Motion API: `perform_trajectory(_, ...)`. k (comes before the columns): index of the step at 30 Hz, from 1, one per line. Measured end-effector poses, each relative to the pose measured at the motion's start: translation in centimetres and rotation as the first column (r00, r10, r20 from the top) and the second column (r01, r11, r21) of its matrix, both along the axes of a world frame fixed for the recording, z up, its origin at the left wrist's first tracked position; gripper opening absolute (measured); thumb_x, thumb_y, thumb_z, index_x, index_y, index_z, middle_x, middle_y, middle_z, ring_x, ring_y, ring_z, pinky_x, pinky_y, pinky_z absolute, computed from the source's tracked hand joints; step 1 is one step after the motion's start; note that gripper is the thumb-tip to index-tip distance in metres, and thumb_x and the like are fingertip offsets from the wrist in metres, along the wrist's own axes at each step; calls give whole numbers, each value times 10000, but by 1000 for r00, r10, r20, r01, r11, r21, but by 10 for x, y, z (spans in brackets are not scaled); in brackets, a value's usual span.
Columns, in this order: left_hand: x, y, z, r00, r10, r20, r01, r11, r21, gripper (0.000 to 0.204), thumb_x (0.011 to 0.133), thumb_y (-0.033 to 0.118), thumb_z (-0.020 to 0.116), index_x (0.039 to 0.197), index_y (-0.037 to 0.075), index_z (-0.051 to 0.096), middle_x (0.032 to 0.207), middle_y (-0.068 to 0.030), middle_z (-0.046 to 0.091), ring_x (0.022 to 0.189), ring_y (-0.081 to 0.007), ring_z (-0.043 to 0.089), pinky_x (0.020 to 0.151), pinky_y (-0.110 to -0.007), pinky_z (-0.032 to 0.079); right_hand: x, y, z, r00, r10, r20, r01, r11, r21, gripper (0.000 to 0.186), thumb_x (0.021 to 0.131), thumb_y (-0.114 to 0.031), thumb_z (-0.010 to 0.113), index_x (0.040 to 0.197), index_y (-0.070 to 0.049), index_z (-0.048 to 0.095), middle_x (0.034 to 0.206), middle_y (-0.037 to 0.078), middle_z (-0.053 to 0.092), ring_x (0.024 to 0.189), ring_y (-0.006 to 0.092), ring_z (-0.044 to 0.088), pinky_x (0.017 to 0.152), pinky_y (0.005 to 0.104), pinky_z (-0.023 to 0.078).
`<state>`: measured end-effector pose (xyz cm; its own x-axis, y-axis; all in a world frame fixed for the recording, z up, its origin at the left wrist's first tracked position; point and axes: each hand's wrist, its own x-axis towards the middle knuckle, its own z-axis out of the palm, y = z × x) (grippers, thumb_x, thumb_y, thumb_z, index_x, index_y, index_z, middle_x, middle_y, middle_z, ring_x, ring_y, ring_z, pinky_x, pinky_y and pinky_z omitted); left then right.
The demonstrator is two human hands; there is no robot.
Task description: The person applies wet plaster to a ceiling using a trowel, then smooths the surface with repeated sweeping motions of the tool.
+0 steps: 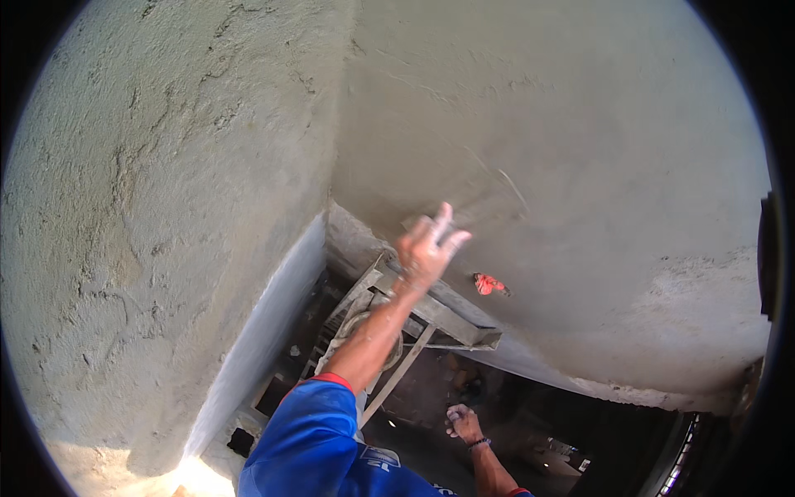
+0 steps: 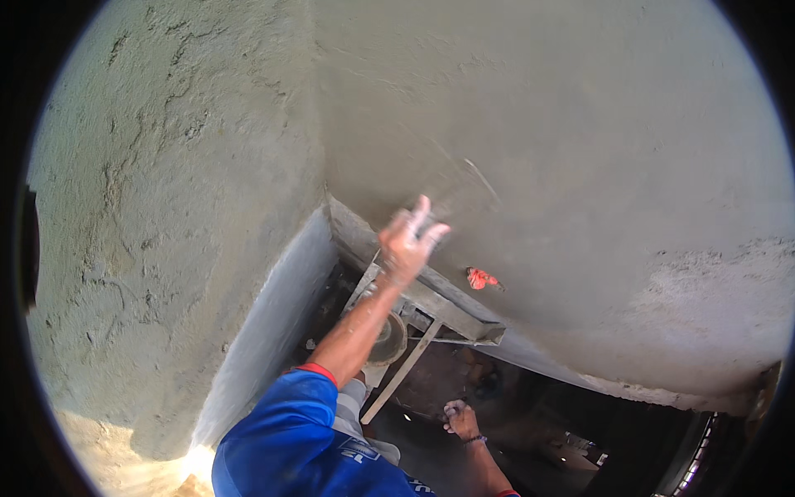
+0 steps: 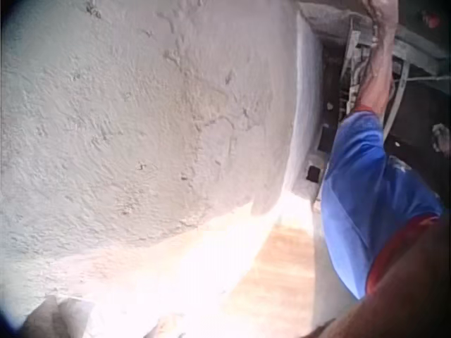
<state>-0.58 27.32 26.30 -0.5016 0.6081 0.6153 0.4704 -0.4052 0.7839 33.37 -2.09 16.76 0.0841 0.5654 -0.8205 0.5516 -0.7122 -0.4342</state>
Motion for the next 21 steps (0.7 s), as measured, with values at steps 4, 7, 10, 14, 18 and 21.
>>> perform_trajectory(4,117,-50,21,958,-277,-67,277,961,-13,540,715,352,812,1162,83,670,681,-27,505,612,-187,543,538,-332,481,-8,-10,-3,998,60,-13,-60,998,10,182,976,-193,539,1052,-33,583,762,72,656,531,121,623,443,251,518)
perform_trajectory(7,155,-91,30,890,-450,-68,451,892,5,577,725,368,798,1220,116,645,748,-30,536,688,-199,573,566,-342,497,-20,-2,5,999,-31,-26,31,999,21,210,974,-203,552,1091,-30,574,781,85,665,535,129,626,440,252,514)
perform_trajectory(10,116,-98,56,908,-417,31,417,909,10,604,683,306,847,1203,67,656,700,-50,560,618,-181,576,565,-322,496,-15,-7,12,998,-40,-49,42,998,38,216,974,-215,557,1088,-32,574,780,82,664,539,130,627,440,259,514)
perform_trajectory(14,-13,-57,107,992,-69,105,76,995,-68,509,723,160,838,1157,-32,655,856,-162,679,711,-224,645,645,-333,518,-11,-8,12,999,14,-30,-14,1000,15,205,967,-215,562,1060,-34,584,778,82,663,540,136,631,453,271,532)
perform_trajectory(18,-111,-12,170,973,214,87,-218,975,33,444,764,150,802,1132,-54,662,1012,-236,696,893,-268,691,798,-337,525,-5,1,3,998,49,-46,-47,998,45,207,963,-219,558,1049,-33,589,770,82,662,529,138,632,445,274,534)
perform_trajectory(21,-142,26,190,956,283,81,-287,957,46,465,785,196,791,1151,-55,651,1034,-238,690,895,-270,693,795,-329,520,-16,20,10,996,79,-34,-77,995,64,193,961,-195,547,1051,-30,588,765,78,663,532,137,635,444,271,532)
